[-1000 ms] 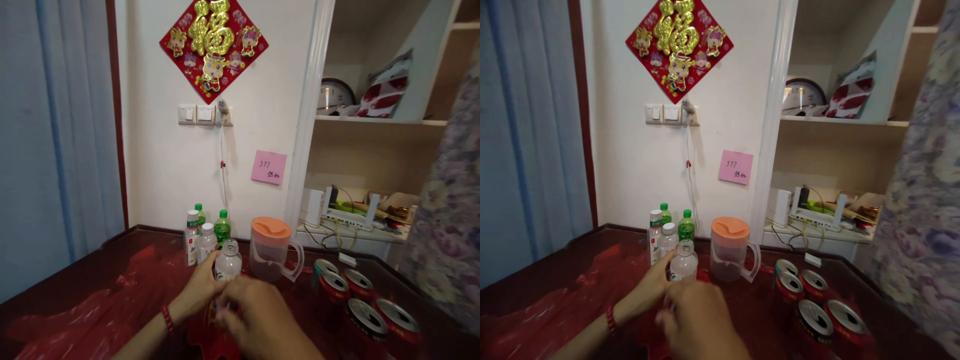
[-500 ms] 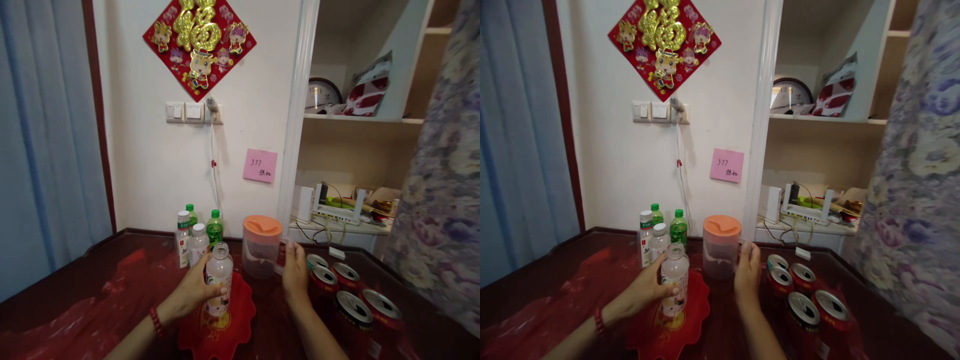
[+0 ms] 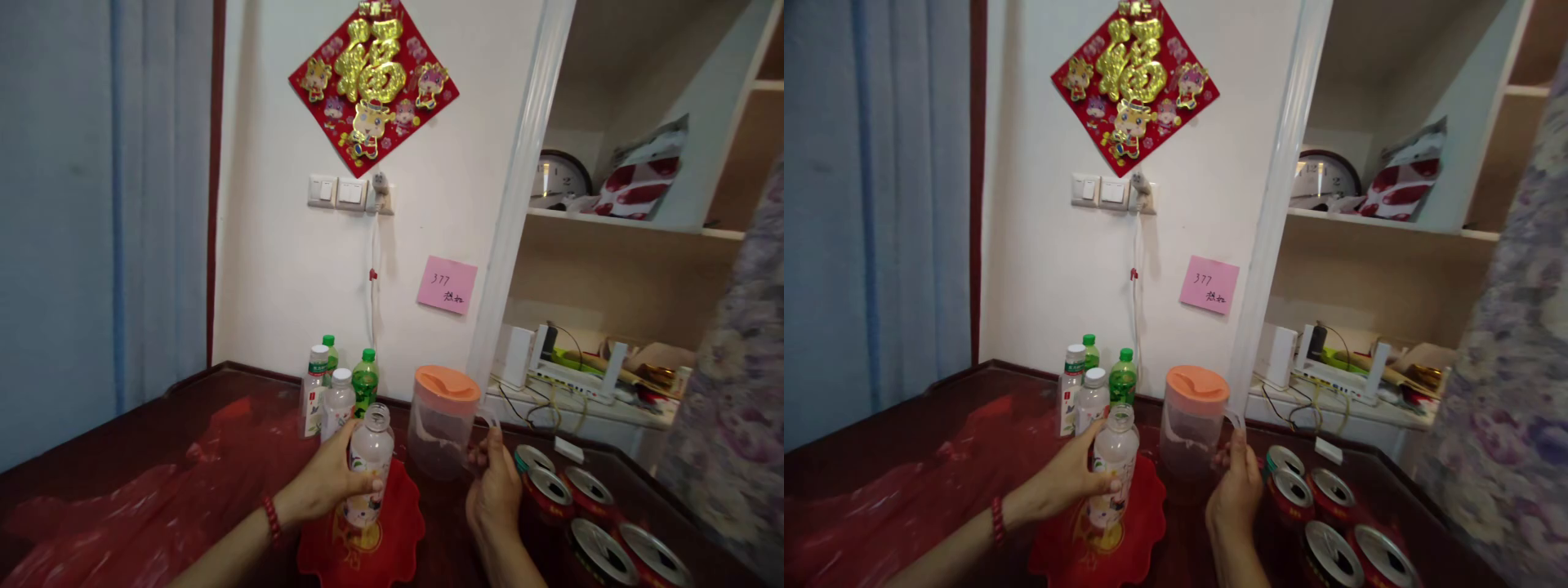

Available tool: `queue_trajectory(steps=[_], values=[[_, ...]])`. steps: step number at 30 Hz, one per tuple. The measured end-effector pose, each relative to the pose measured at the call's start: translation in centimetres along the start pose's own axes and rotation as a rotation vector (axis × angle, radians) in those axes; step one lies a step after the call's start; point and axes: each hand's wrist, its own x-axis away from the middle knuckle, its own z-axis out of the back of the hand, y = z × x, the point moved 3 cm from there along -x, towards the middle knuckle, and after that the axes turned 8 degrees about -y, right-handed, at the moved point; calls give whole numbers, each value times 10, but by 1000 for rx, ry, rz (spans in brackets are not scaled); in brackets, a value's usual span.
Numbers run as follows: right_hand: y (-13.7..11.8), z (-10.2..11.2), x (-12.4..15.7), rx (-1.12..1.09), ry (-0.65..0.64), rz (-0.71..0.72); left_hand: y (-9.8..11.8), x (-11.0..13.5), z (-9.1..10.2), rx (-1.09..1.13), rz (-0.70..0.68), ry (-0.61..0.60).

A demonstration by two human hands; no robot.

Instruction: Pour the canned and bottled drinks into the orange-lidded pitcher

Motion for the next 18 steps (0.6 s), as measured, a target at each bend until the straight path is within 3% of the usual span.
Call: queue_trajectory(steps=[7, 13, 18], values=[[-25, -6, 4, 25, 51, 24, 2, 1, -4, 64, -28, 24], [-49, -4, 0, 62, 77, 23, -9, 1, -11, 266, 75, -41], [-79, -2, -9, 75, 72, 63, -3, 5, -5, 192, 16, -20]])
